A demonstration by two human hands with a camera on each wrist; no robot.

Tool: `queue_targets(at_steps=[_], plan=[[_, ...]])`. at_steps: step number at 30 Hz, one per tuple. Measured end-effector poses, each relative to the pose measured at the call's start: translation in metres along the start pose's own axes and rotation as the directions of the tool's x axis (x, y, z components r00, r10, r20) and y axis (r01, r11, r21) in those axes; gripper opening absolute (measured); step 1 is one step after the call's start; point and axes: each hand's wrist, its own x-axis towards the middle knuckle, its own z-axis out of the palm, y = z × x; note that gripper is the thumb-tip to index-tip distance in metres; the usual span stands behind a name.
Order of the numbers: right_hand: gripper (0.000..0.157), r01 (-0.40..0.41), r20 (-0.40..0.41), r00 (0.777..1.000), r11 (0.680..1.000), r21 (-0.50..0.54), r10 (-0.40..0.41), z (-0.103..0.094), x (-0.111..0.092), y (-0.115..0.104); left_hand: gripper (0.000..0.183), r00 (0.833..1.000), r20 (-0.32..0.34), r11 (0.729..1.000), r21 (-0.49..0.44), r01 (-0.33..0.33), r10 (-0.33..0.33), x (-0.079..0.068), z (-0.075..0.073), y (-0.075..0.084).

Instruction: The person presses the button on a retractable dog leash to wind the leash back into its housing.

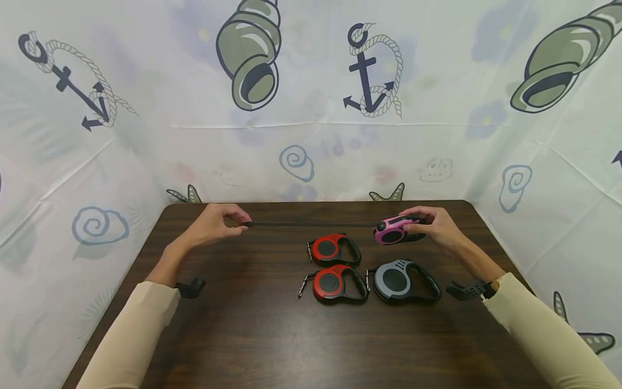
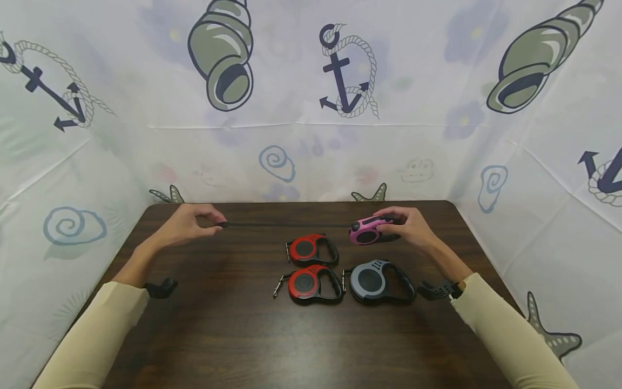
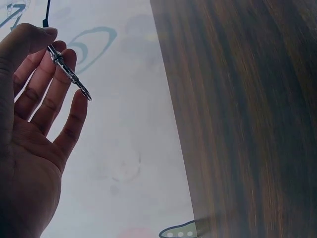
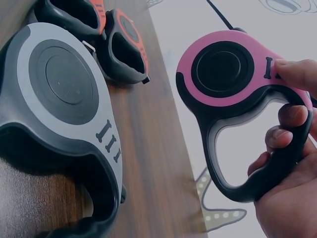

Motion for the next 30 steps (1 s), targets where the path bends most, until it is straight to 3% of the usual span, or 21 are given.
queue_targets(at_steps=[12, 30], plan=[[0.032, 0.009, 0.0, 1.0, 1.0, 0.003, -0.009, 0.007, 0.002, 0.0, 0.024, 0.998, -0.001, 0.998, -0.031, -0.055, 0.055, 0.005, 0.007, 0.003], [0.033, 0.009, 0.008, 1.0, 0.998, 0.056, -0.009, 0.018, 0.008, -0.005, 0.022, 0.996, 0.006, 0.994, -0.067, -0.084, 0.085, 0.02, 0.02, 0.016]])
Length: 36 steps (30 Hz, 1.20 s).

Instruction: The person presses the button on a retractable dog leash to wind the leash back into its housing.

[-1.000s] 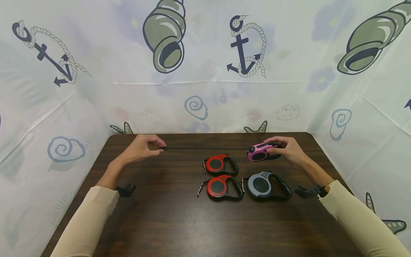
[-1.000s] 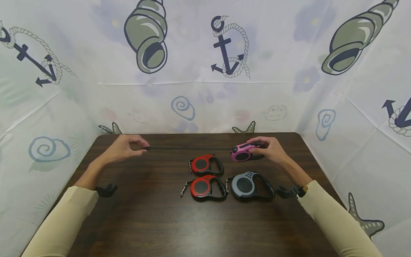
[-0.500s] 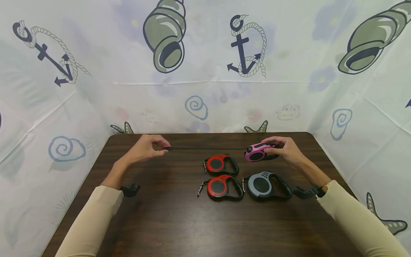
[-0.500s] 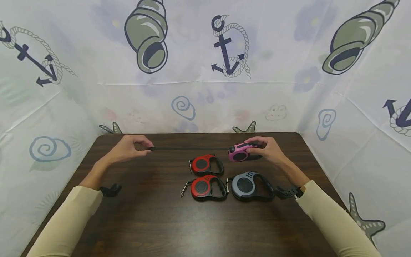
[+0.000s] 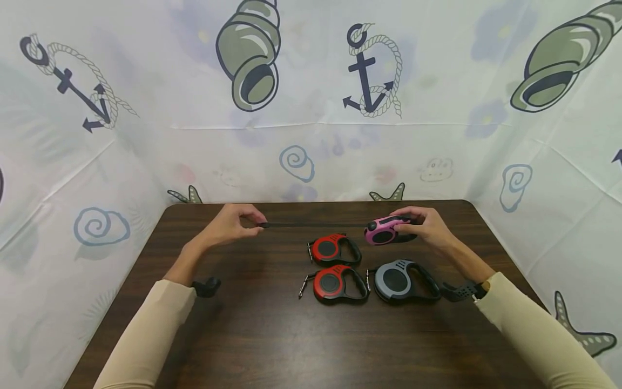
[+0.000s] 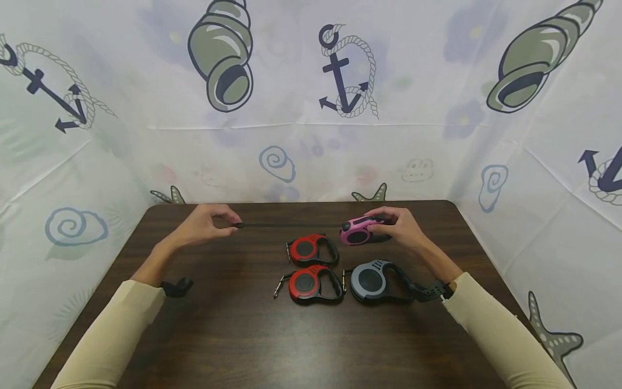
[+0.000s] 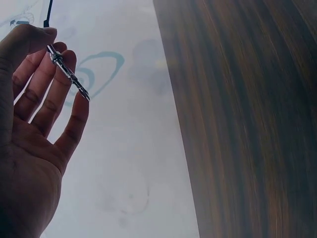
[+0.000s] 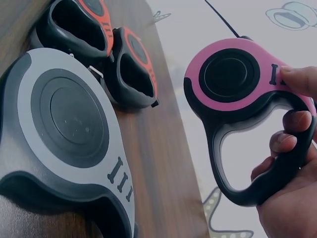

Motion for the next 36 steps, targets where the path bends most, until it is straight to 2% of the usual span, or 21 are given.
queue_targets(at_steps=[11, 27, 36], plan=[[0.035, -0.024, -0.015, 1.0, 0.999, 0.034, 0.024, 0.009, 0.003, -0.004, 0.022, 1.0, 0.009, 1.0, -0.023, -0.015, 0.015, 0.011, 0.008, 0.006], [0.038, -0.015, -0.011, 1.0, 0.999, 0.032, 0.015, 0.018, 0.009, -0.006, 0.019, 1.0, 0.006, 0.996, -0.089, -0.024, 0.025, 0.02, 0.022, 0.011], [0.036, -0.005, -0.014, 1.0, 0.999, 0.049, 0.005, 0.023, 0.011, -0.009, 0.019, 0.999, 0.005, 0.995, -0.095, -0.035, 0.035, 0.029, 0.03, 0.017]])
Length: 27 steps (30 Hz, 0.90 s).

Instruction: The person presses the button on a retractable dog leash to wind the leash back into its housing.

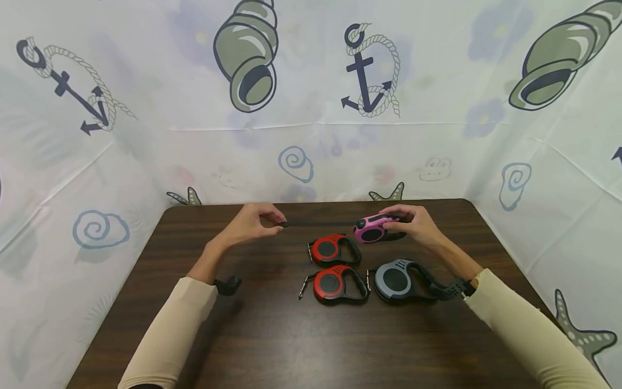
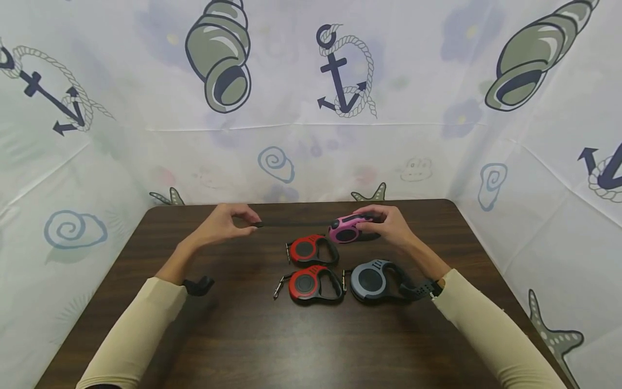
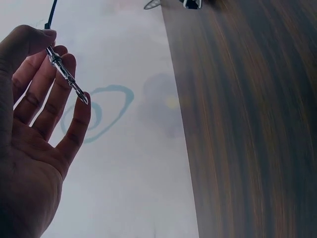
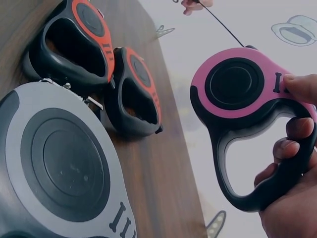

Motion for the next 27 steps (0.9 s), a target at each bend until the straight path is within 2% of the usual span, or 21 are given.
queue_targets(at_steps=[11, 27], plan=[[0.037, 0.003, -0.003, 1.0, 1.0, -0.014, -0.003, 0.008, 0.004, -0.001, 0.019, 1.0, 0.009, 1.0, -0.018, 0.007, -0.007, 0.009, 0.01, 0.003], [0.036, -0.005, -0.003, 1.0, 1.0, 0.018, 0.005, 0.019, 0.009, -0.003, 0.018, 0.999, 0.01, 0.998, -0.055, -0.035, 0.036, 0.023, 0.023, 0.013]])
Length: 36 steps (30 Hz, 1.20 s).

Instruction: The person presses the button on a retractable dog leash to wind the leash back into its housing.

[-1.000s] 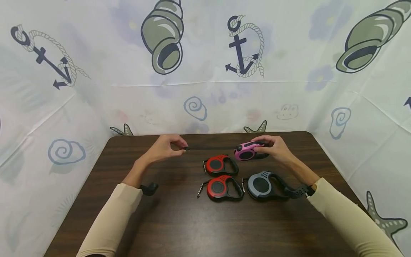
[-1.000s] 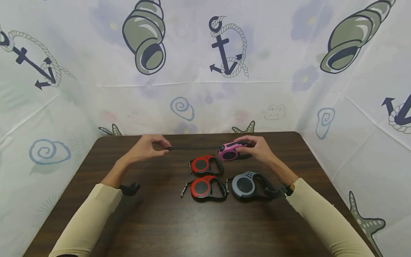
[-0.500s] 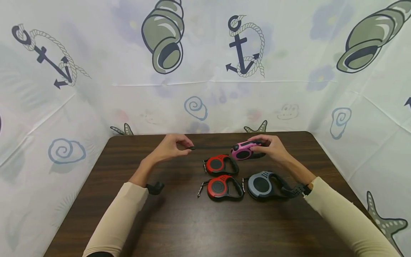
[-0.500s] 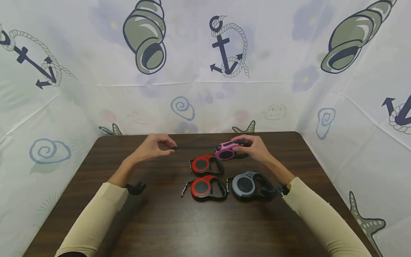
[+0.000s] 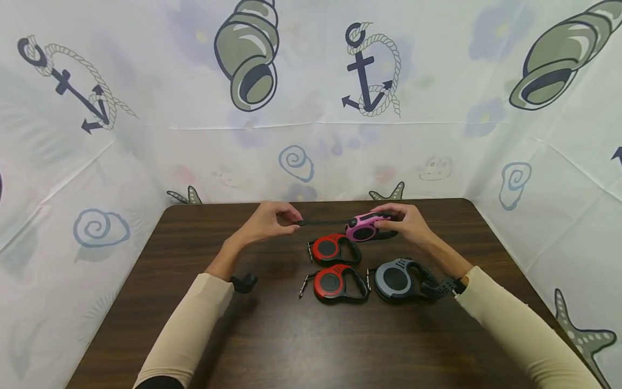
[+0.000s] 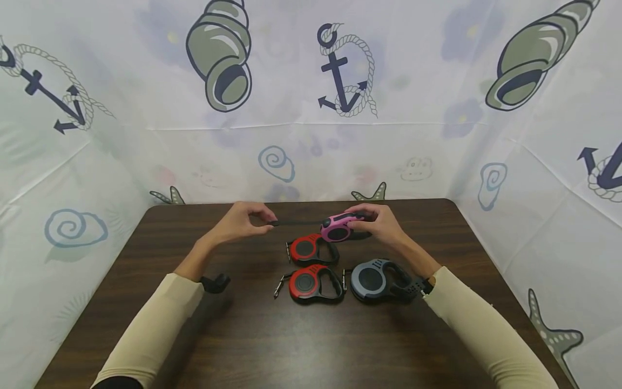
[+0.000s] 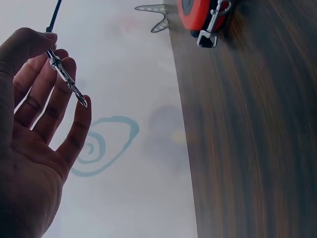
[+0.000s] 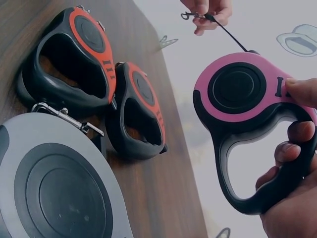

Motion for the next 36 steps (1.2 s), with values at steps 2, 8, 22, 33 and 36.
queue_targets(at_steps=[2, 8, 22, 33, 36], plan=[[0.037, 0.003, 0.005, 1.0, 1.0, 0.0, -0.003, 0.001, 0.0, 0.0, 0.018, 1.0, 0.0, 1.0, -0.006, -0.007, 0.007, 0.002, 0.002, 0.001], [0.037, 0.011, 0.011, 1.0, 1.0, -0.008, -0.011, 0.004, 0.002, 0.0, 0.018, 1.0, -0.006, 0.999, -0.031, -0.018, 0.018, 0.005, 0.009, 0.0], [0.035, -0.002, 0.006, 1.0, 1.0, -0.027, 0.003, 0.015, 0.007, 0.002, 0.018, 0.999, -0.027, 0.997, -0.067, -0.042, 0.041, 0.014, 0.027, 0.004], [0.037, 0.004, 0.017, 1.0, 1.0, 0.004, -0.004, 0.021, 0.008, 0.005, 0.018, 0.998, -0.036, 0.997, -0.063, -0.051, 0.049, 0.026, 0.047, 0.007], [0.038, 0.008, 0.017, 1.0, 1.0, 0.017, -0.008, 0.022, 0.007, 0.006, 0.017, 0.998, -0.04, 0.996, -0.07, -0.049, 0.047, 0.028, 0.051, 0.009]])
